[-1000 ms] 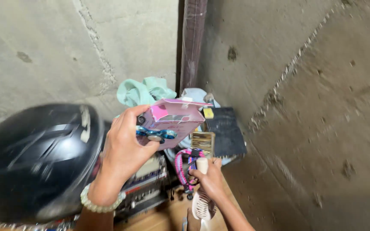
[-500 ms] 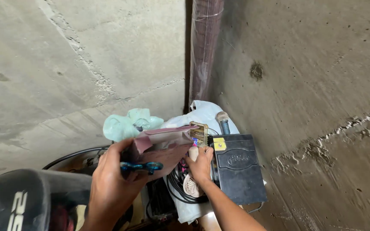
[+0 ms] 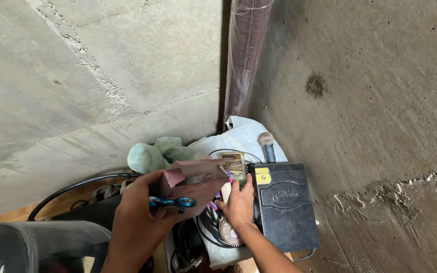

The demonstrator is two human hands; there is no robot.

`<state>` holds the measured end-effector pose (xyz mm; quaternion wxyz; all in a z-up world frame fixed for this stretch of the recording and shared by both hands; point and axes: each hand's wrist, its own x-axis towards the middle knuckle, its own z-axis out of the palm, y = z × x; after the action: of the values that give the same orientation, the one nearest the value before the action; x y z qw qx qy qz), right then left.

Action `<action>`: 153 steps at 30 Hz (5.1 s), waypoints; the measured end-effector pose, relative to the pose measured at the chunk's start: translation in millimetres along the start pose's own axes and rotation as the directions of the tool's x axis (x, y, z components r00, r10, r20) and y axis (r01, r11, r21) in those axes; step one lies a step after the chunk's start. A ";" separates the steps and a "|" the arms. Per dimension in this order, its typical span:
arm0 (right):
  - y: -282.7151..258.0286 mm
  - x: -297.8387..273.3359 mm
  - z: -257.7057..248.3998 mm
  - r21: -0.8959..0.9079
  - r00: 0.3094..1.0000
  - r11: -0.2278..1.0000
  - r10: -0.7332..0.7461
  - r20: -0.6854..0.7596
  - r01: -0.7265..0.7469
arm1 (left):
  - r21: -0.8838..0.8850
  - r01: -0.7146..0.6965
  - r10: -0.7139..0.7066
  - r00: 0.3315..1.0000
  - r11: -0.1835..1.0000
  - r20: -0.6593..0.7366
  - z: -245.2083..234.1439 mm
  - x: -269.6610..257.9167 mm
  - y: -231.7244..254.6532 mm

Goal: The person organizes items on a table, then picks up a remote and a red stick from the floor. They place these items on the table and proceed to mop the floor using a spin mop and bucket, repeatedly wringing the mop head.

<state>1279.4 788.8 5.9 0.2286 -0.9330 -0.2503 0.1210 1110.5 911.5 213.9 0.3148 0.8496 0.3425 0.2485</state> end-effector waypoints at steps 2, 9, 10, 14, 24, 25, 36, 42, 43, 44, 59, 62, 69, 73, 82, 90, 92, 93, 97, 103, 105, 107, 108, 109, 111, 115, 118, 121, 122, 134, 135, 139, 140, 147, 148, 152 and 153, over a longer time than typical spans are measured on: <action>-0.2 -6.1 -0.4 0.021 0.993 0.997 -0.073 -0.090 0.076 | -0.011 -0.075 0.075 0.997 0.997 0.014 2.3 4.3 -3.5; 2.2 -32.1 14.9 0.170 0.966 0.970 -0.133 -0.223 0.173 | 0.008 -0.095 0.094 0.995 0.995 0.035 2.2 8.8 -7.7; 4.8 -38.4 16.6 0.204 0.963 0.962 -0.134 -0.236 0.183 | 0.000 -0.095 0.095 0.994 0.995 0.051 2.4 8.9 -7.4; 25.7 -64.9 13.9 0.305 0.921 0.922 -0.116 -0.371 0.239 | -0.071 -0.043 0.057 0.978 0.997 0.203 14.4 8.1 -1.7; 91.2 -74.3 -30.8 0.456 0.818 0.887 0.210 -0.535 0.071 | -0.190 -0.055 0.174 0.694 0.980 0.699 133.9 31.3 -25.5; 91.7 -75.9 -33.3 0.471 0.832 0.877 0.195 -0.520 0.089 | -0.237 -0.129 0.259 0.692 0.963 0.673 150.7 35.5 -34.4; 56.9 -82.5 -54.6 0.239 0.991 0.969 -0.035 -0.130 0.066 | 0.121 -0.299 0.141 0.720 0.947 0.679 236.9 50.9 -76.5; 53.3 -86.8 -47.2 0.049 0.999 0.998 0.030 0.038 -0.031 | 0.095 -0.306 0.185 0.765 0.947 0.617 231.7 45.0 -71.5; 54.1 -87.2 -45.7 0.047 0.999 0.998 0.035 0.036 -0.037 | 0.115 -0.292 0.166 0.779 0.949 0.605 227.2 46.4 -68.2; 54.7 -87.2 -44.1 0.045 0.999 0.998 0.041 0.034 -0.042 | 0.127 -0.296 0.180 0.814 0.947 0.552 222.6 47.3 -64.2; 47.1 -81.4 -41.1 0.045 0.997 0.997 0.062 0.055 -0.065 | 0.201 -0.528 0.398 0.796 0.825 0.455 279.8 21.1 -61.3; 48.6 -84.7 -46.2 0.090 0.998 0.995 0.039 0.049 -0.043 | 0.135 -0.492 0.372 0.785 0.860 0.495 279.8 21.6 -61.8; 45.7 -97.2 -61.1 0.138 0.999 0.990 0.036 -0.005 -0.035 | -0.115 -0.399 0.409 0.812 0.909 0.417 255.8 10.9 -58.0; 41.5 -111.3 -61.1 0.141 0.996 0.988 0.076 -0.051 -0.068 | -0.194 -0.344 0.393 0.848 0.919 0.355 253.9 1.1 -67.9; 18.5 -162.9 -40.1 0.142 0.995 0.988 0.063 -0.073 -0.053 | -0.136 -0.260 0.291 0.772 0.956 0.565 268.6 -14.1 -76.9; 18.4 -184.5 36.2 0.537 0.905 0.781 0.418 -0.073 -0.317 | 0.005 -0.272 0.246 0.880 0.962 0.405 253.8 -16.9 -81.1; 24.1 -177.8 46.3 0.699 0.858 0.593 0.510 0.059 -0.400 | 0.087 -0.202 0.167 0.939 0.976 0.302 248.1 -27.5 -85.0; 27.2 -173.6 50.3 0.761 0.833 0.484 0.538 0.130 -0.432 | 0.120 -0.155 0.124 0.965 0.981 0.231 243.7 -36.3 -87.7; 39.9 -157.4 54.3 0.832 0.854 0.438 0.515 0.078 -0.340 | 0.187 0.227 -0.270 0.929 0.956 0.253 234.1 -52.5 -88.4; 14.3 -141.2 -25.7 0.688 0.888 0.708 0.409 -0.211 -0.162 | -0.079 0.288 -0.258 0.929 0.954 0.265 222.4 -43.9 -59.0; 2.1 -137.7 -60.5 0.626 0.866 0.744 0.451 -0.216 -0.231 | -0.167 0.241 -0.194 0.946 0.956 0.258 216.4 -36.6 -42.3; -2.7 -132.2 -90.5 0.497 0.867 0.865 0.296 -0.401 -0.066 | -0.269 0.240 -0.159 0.943 0.933 0.292 208.6 -29.9 -24.8; -4.1 -129.2 -102.6 0.417 0.852 0.909 0.208 -0.481 0.014 | -0.326 0.265 -0.153 0.932 0.908 0.329 203.2 -26.4 -17.2; -4.6 -126.0 -113.6 0.441 0.858 0.897 0.245 -0.451 -0.024 | -0.380 0.290 -0.145 0.919 0.878 0.366 198.4 -22.2 -9.8; -2.9 -119.7 -130.9 0.485 0.866 0.868 0.317 -0.387 -0.101 | -0.468 0.155 -0.015 0.957 0.870 0.290 191.5 -13.9 2.4; 6.5 -102.4 -129.0 0.503 0.853 0.862 0.308 -0.422 -0.063 | -0.472 0.120 0.035 0.951 0.874 0.307 191.3 3.2 3.4; 19.2 -86.2 -98.9 0.507 0.861 0.862 0.272 -0.431 -0.018 | -0.401 0.084 0.043 0.954 0.912 0.296 203.9 2.1 -25.9; 35.4 -81.2 -69.7 0.513 0.883 0.858 0.265 -0.387 -0.033 | -0.236 -0.048 0.106 0.965 0.971 0.241 220.6 -13.9 -67.5; 41.8 -80.9 -64.7 0.520 0.883 0.853 0.280 -0.378 -0.048 | -0.220 0.017 0.045 0.961 0.975 0.273 225.0 -20.9 -79.7; 36.7 -136.1 -44.2 0.538 0.801 0.841 0.357 -0.480 -0.052 | -0.094 -0.031 0.051 0.973 0.995 0.226 215.8 -76.2 -67.4; 36.4 -144.5 -38.6 0.548 0.782 0.836 0.356 -0.511 -0.023 | -0.082 -0.069 0.086 0.972 0.994 0.217 211.2 -81.2 -58.0; 52.8 -187.4 -10.0 0.615 0.707 0.705 0.631 -0.319 -0.352 | -0.226 -0.316 0.365 0.903 0.922 0.228 207.5 -115.1 -32.3; 63.3 -197.9 -2.4 0.702 0.661 0.583 0.720 -0.212 -0.409 | -0.345 -0.336 0.439 0.852 0.877 0.286 211.2 -130.0 -30.8; 159.8 -289.0 87.3 0.527 0.706 0.747 0.622 -0.339 -0.405 | -0.504 -0.264 0.563 0.509 0.822 0.651 284.0 -249.1 -96.1; 172.5 -300.5 103.0 0.549 0.692 0.683 0.682 -0.239 -0.483 | -0.460 -0.262 0.528 0.480 0.849 0.701 298.6 -261.8 -118.6; 224.1 -329.7 173.9 0.554 0.620 0.489 0.782 0.063 -0.673 | -0.220 -0.308 0.331 0.379 0.926 0.864 361.3 -310.2 -223.8; 239.9 -334.2 194.3 0.546 0.611 0.466 0.784 0.110 -0.697 | -0.159 -0.304 0.269 0.362 0.939 0.893 378.5 -319.6 -252.1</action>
<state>1029.5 500.5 -242.0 0.4233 -0.8494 0.2436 0.1997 1039.5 680.5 -286.6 0.3867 0.8991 -0.0301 -0.2027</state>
